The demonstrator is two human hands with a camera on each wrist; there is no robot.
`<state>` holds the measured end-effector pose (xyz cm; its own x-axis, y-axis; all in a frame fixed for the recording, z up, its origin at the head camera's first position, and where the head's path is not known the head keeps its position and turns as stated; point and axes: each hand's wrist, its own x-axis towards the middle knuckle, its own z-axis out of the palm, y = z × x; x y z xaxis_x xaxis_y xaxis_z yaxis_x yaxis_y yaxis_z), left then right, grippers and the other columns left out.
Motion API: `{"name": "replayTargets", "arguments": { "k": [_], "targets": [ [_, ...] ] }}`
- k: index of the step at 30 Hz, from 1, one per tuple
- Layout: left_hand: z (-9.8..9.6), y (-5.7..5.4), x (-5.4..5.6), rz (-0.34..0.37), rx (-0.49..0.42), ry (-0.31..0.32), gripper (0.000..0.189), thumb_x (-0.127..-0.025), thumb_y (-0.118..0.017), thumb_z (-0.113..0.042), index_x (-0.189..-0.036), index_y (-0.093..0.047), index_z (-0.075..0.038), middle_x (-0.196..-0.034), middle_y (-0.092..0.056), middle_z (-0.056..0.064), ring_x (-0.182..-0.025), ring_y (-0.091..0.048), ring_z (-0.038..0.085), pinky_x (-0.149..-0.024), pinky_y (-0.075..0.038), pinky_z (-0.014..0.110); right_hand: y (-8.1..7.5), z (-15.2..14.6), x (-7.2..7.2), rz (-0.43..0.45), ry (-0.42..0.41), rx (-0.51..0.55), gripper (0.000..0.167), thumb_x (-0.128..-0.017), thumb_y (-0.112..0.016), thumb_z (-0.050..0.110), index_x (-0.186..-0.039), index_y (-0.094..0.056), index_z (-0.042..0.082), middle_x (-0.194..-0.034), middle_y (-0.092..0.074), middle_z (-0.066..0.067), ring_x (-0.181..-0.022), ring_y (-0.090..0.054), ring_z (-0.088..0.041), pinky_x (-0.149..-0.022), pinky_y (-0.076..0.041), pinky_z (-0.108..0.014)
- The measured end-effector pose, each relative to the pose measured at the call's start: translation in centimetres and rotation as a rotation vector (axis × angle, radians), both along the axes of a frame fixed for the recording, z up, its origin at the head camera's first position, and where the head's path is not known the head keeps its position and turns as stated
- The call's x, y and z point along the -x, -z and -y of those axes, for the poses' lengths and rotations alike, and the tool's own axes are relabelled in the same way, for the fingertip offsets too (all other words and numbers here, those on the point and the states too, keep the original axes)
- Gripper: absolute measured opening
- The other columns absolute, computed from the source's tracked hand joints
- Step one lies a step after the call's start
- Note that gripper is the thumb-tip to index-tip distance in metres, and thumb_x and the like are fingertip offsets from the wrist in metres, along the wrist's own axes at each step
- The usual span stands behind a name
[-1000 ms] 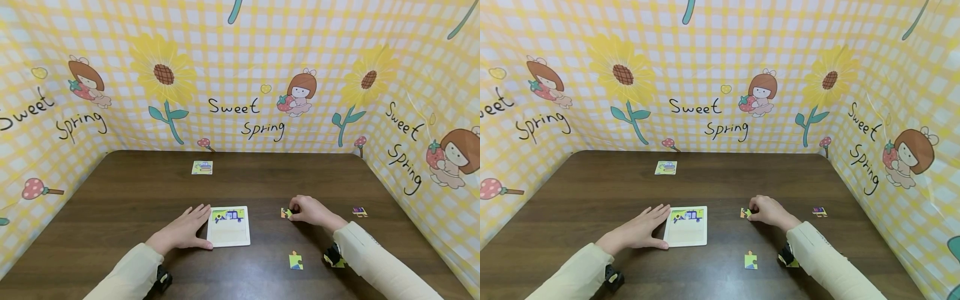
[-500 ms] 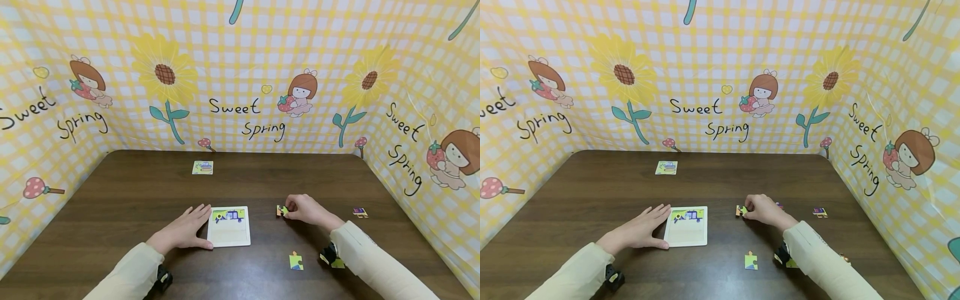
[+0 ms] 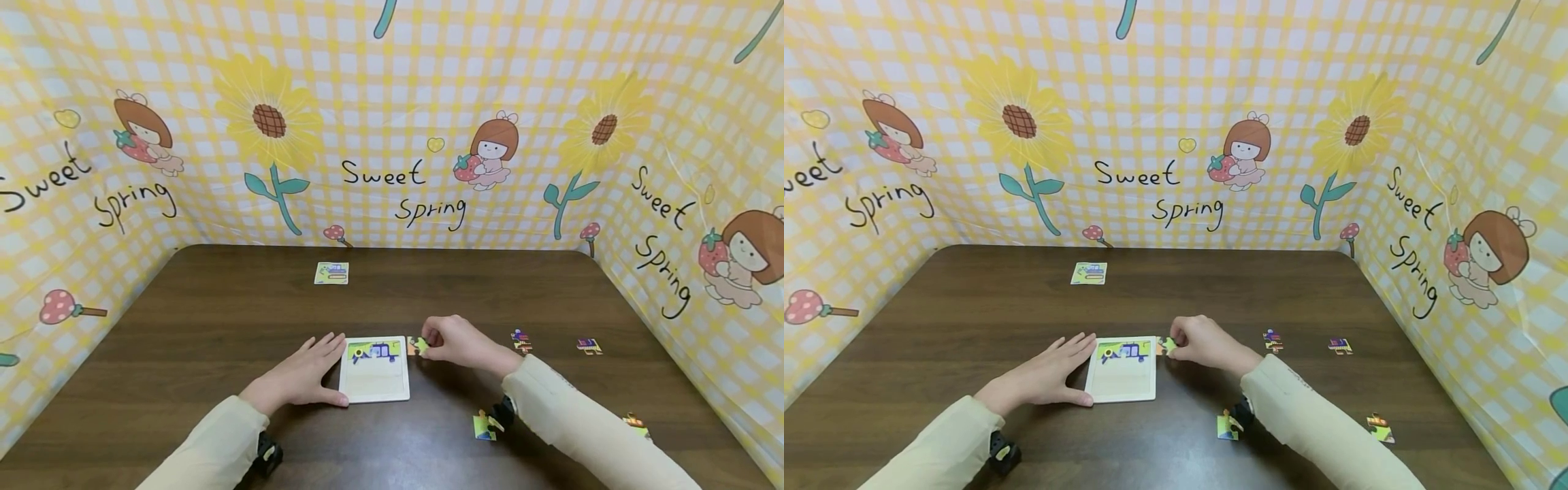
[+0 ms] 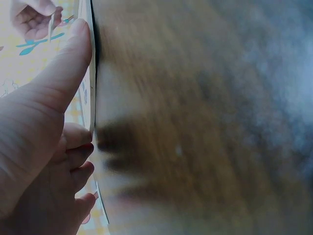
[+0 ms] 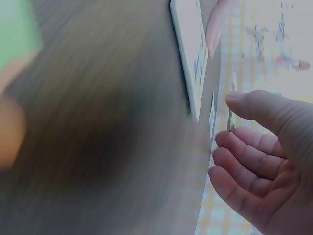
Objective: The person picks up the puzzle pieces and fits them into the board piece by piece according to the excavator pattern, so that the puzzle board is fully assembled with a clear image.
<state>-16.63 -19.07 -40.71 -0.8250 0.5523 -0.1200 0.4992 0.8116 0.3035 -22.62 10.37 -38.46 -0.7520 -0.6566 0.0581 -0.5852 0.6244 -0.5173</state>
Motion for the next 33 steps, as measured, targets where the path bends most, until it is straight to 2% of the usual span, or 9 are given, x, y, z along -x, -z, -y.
{"name": "replayTargets", "arguments": {
  "k": [7, 14, 21, 26, 33],
  "targets": [
    [0.0, -0.1, 0.0, 0.013, -0.002, -0.011, 0.099, -0.075, -0.064, -0.059, -0.139, -0.03, 0.009, -0.146, -0.024, 0.022, -0.135, -0.017, 0.037, -0.105, -0.013, 0.054, 0.2, 4.4, -0.9, -0.06, -0.119, -0.042, 0.018, -0.076, -0.074, 0.013, -0.087, -0.061, 0.006, -0.074, -0.058, 0.002, -0.066, -0.053, -0.008, -0.06, -0.044, -0.02],
    [0.0, 0.0, -0.1, 0.0, -0.016, -0.004, 0.098, -0.075, -0.066, -0.056, -0.138, -0.031, 0.01, -0.145, -0.025, 0.023, -0.134, -0.018, 0.038, -0.104, -0.014, 0.055, 1.1, 7.6, -1.6, -0.121, -0.182, -0.114, 0.018, -0.074, -0.075, 0.015, -0.085, -0.062, 0.008, -0.068, -0.054, 0.006, -0.059, -0.046, -0.003, -0.054, -0.039, -0.017],
    [-0.1, 0.0, -0.1, -0.017, -0.018, 0.004, 0.097, -0.075, -0.066, -0.055, -0.137, -0.032, 0.011, -0.144, -0.026, 0.024, -0.133, -0.019, 0.039, -0.104, -0.015, 0.056, 1.8, 9.1, -1.7, -0.173, -0.172, -0.162, 0.018, -0.072, -0.075, 0.016, -0.076, -0.059, 0.011, -0.06, -0.044, 0.011, -0.054, -0.041, -0.002, -0.049, -0.033, -0.016],
    [0.0, 0.1, 0.0, -0.02, -0.012, 0.005, 0.097, -0.075, -0.066, -0.056, -0.137, -0.032, 0.011, -0.144, -0.026, 0.024, -0.133, -0.019, 0.039, -0.104, -0.015, 0.055, 1.9, 9.5, -1.7, -0.151, -0.148, -0.157, 0.018, -0.072, -0.073, 0.013, -0.072, -0.055, 0.01, -0.056, -0.039, 0.009, -0.05, -0.037, -0.004, -0.046, -0.029, -0.018],
    [0.0, 0.2, 0.0, -0.022, -0.018, 0.006, 0.097, -0.075, -0.066, -0.056, -0.137, -0.033, 0.011, -0.144, -0.026, 0.024, -0.133, -0.02, 0.039, -0.104, -0.015, 0.055, 1.9, 9.9, -1.7, -0.133, -0.117, -0.164, 0.016, -0.073, -0.073, 0.012, -0.074, -0.057, 0.009, -0.054, -0.039, 0.009, -0.048, -0.036, -0.005, -0.045, -0.029, -0.019]
  ]
}}
